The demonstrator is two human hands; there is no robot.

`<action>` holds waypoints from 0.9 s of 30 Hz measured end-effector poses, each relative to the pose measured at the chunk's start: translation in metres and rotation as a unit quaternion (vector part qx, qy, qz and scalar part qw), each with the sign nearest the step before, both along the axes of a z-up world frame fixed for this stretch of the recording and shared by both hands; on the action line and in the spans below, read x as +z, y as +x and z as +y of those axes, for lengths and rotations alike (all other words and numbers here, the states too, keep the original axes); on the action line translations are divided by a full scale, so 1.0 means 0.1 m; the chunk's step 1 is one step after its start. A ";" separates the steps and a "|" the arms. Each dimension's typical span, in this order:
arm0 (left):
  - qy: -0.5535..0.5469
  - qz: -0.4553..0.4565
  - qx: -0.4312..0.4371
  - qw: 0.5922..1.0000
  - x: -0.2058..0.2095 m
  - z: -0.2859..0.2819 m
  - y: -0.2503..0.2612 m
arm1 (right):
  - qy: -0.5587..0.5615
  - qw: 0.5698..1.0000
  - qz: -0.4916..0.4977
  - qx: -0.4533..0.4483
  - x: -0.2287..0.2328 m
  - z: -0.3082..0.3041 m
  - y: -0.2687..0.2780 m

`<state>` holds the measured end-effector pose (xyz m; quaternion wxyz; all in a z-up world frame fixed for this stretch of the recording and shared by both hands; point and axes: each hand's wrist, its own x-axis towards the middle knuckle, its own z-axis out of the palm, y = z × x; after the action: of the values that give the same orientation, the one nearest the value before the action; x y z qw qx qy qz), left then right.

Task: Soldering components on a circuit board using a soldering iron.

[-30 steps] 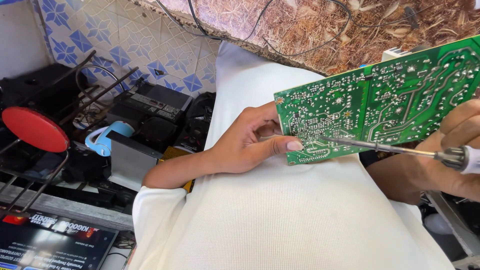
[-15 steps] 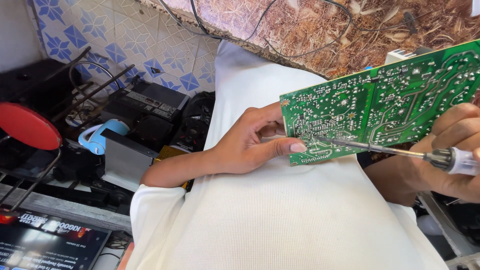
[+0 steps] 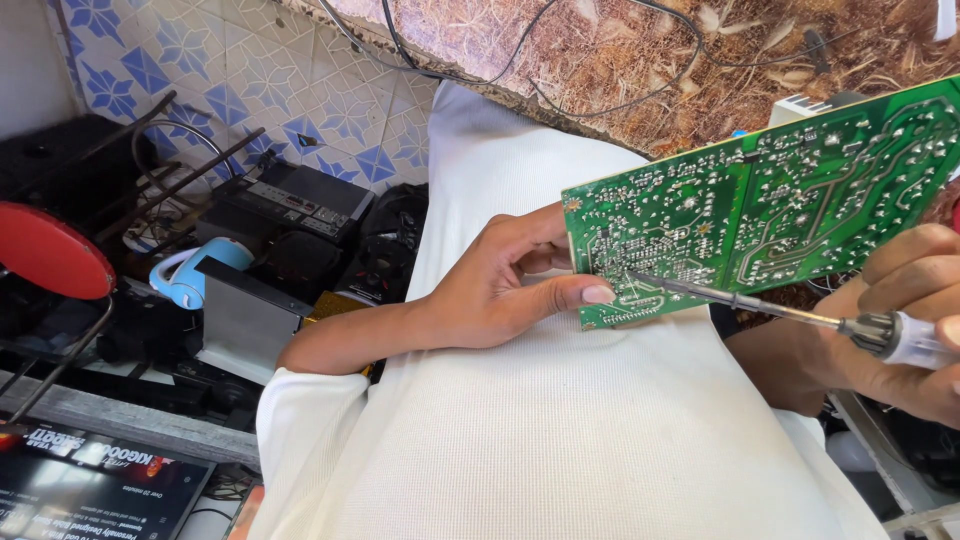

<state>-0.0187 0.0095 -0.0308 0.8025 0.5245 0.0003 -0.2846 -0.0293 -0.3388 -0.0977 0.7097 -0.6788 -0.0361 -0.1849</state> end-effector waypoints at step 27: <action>0.058 0.015 0.273 0.960 -0.22 -0.08 0.18 | 0.242 0.939 -0.086 -0.228 -0.20 -0.31 0.51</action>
<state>-0.0005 0.0011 -0.0533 0.8177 0.5459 0.1719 -0.0616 0.0218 -0.3696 -0.1179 0.7856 -0.4587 0.1045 -0.4019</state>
